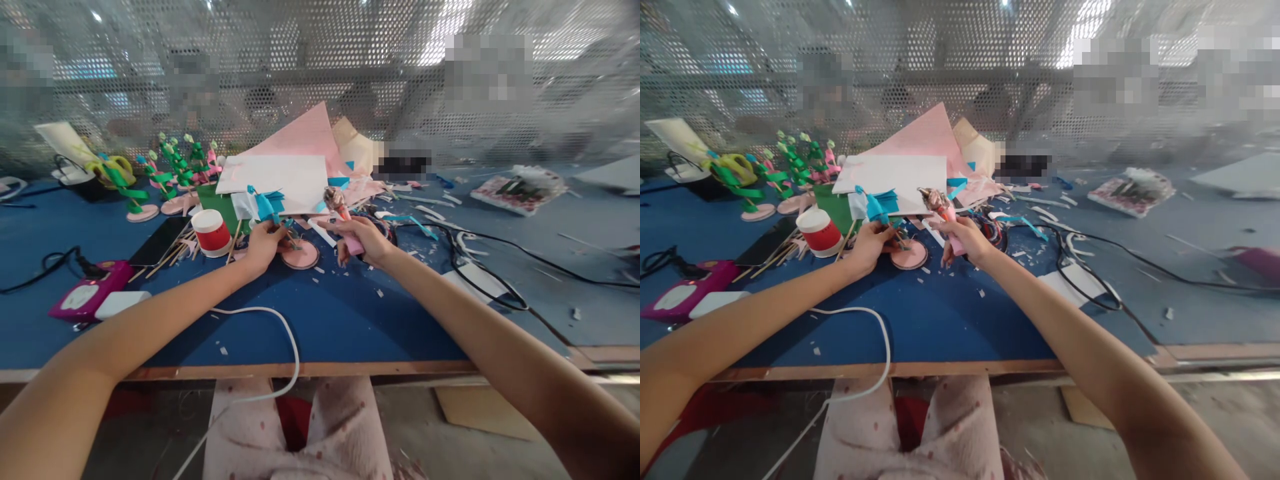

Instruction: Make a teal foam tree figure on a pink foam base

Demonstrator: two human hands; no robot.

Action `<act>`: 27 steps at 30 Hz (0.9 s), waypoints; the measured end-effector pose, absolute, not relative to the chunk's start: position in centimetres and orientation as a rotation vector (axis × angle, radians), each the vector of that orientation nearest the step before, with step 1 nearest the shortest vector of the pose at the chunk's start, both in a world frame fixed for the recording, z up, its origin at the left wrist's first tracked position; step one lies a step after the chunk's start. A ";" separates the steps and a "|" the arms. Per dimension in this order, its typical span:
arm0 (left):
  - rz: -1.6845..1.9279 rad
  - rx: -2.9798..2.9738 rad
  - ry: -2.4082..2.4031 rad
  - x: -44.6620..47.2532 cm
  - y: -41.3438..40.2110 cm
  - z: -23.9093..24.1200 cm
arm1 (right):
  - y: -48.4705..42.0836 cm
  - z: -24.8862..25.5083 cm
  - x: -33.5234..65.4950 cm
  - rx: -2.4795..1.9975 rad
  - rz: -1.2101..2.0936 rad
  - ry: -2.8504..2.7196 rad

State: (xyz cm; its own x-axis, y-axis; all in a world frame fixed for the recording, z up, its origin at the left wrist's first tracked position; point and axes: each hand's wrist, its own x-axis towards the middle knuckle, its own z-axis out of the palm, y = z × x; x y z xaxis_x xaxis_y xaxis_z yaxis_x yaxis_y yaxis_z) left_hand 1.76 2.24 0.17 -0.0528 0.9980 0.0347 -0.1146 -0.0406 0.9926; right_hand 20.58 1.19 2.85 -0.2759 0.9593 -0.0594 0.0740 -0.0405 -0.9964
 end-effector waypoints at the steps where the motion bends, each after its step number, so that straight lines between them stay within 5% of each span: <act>1: 1.330 1.118 1.144 1.8 2.2 0.2 | 1.3 2.8 20.8 -1.125 1.425 -1.452; 8: 1.312 1.116 1.163 1.8 2.3 0.3 | 1.3 2.4 20.6 -1.117 1.563 -1.573; 17: 1.375 1.086 1.134 1.5 2.6 0.0 | 1.4 2.7 20.1 -1.236 1.301 -1.461; 27: 1.610 1.045 1.141 1.3 3.1 -0.2 | 4.1 2.3 24.7 -1.281 -0.289 -1.913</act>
